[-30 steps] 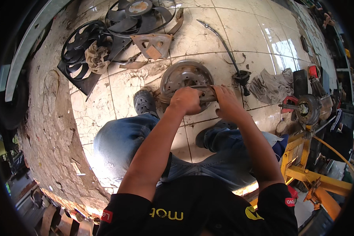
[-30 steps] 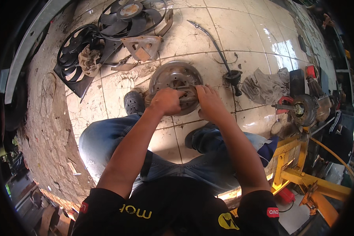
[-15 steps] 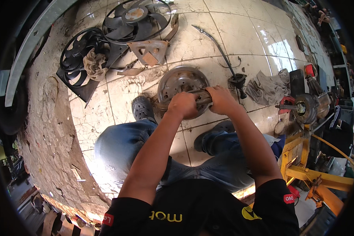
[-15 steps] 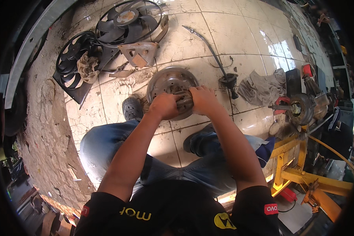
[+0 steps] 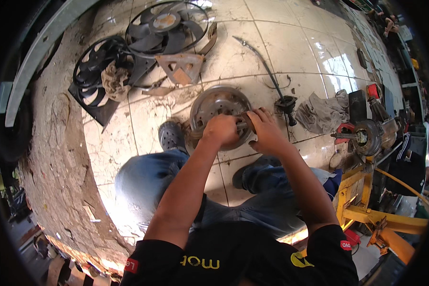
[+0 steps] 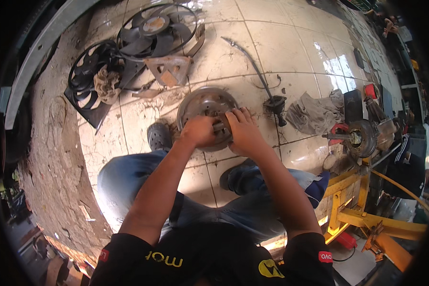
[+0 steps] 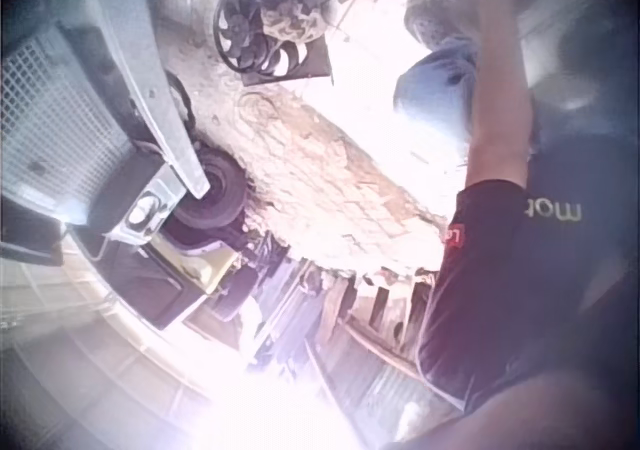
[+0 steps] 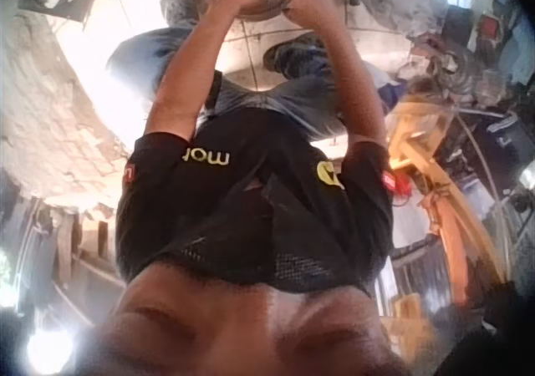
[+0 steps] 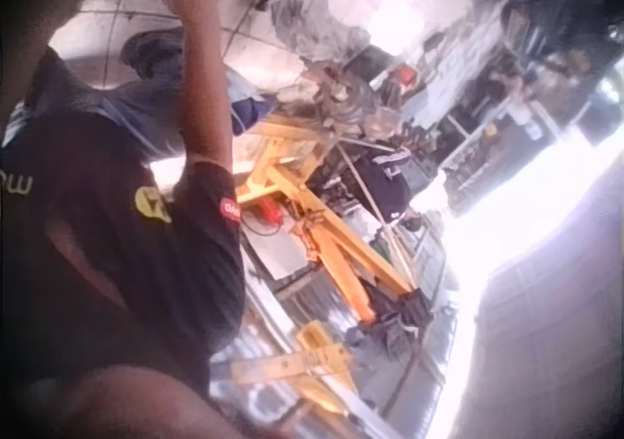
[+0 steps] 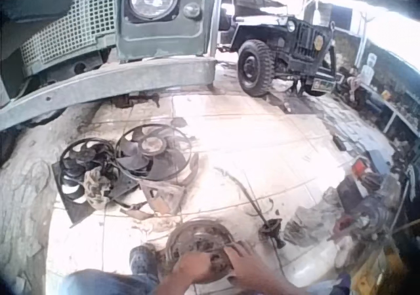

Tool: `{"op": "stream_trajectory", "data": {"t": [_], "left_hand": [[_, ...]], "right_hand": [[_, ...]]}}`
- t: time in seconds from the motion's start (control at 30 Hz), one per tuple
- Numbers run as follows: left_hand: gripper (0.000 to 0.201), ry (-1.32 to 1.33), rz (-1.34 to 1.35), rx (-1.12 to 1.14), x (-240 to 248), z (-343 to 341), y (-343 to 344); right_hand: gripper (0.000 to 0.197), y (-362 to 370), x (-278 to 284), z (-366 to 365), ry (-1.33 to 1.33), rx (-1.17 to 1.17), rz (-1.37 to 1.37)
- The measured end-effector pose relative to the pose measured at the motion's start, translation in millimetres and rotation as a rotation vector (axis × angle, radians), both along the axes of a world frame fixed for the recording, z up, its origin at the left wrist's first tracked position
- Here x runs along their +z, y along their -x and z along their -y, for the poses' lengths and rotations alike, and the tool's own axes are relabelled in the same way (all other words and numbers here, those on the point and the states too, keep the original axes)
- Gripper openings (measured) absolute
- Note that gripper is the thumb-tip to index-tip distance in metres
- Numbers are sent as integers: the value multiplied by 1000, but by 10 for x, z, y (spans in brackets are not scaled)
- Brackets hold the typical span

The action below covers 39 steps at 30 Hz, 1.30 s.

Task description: The person sits on the floor and uses a metal file to scrape the surface of a brake drum. They rotate the drum and repeatedly file different sections to remove rust or debris.

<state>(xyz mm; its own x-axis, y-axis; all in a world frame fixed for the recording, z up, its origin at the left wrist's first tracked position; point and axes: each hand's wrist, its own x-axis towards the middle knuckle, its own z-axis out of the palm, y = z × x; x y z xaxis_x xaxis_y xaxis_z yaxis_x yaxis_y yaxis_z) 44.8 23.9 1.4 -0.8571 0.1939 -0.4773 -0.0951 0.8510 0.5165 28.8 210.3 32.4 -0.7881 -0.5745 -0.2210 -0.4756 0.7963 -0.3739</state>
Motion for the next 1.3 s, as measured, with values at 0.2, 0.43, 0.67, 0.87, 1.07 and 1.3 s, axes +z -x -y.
{"op": "stream_trajectory", "data": {"t": [0.2, 0.43, 0.67, 0.87, 1.07, 1.3], "left_hand": [[39, 2, 33, -34, 153, -26, -33], [45, 36, 38, -62, 157, 45, -71], [38, -22, -1, -2, 122, -11, -1], [33, -23, 44, 24, 89, 12, 58], [32, -28, -5, 37, 94, -18, 19], [30, -28, 43, 42, 111, -5, 21]], "right_hand": [[68, 317, -150, -85, -121, -78, 232], [84, -58, 9, -115, 47, 3, 122], [79, 280, -80, -85, -15, -39, 194], [68, -75, 16, 116, 10, -25, -85], [63, 349, 60, 175, -209, -67, 162], [59, -125, -29, 224, -131, -59, -180]]}}
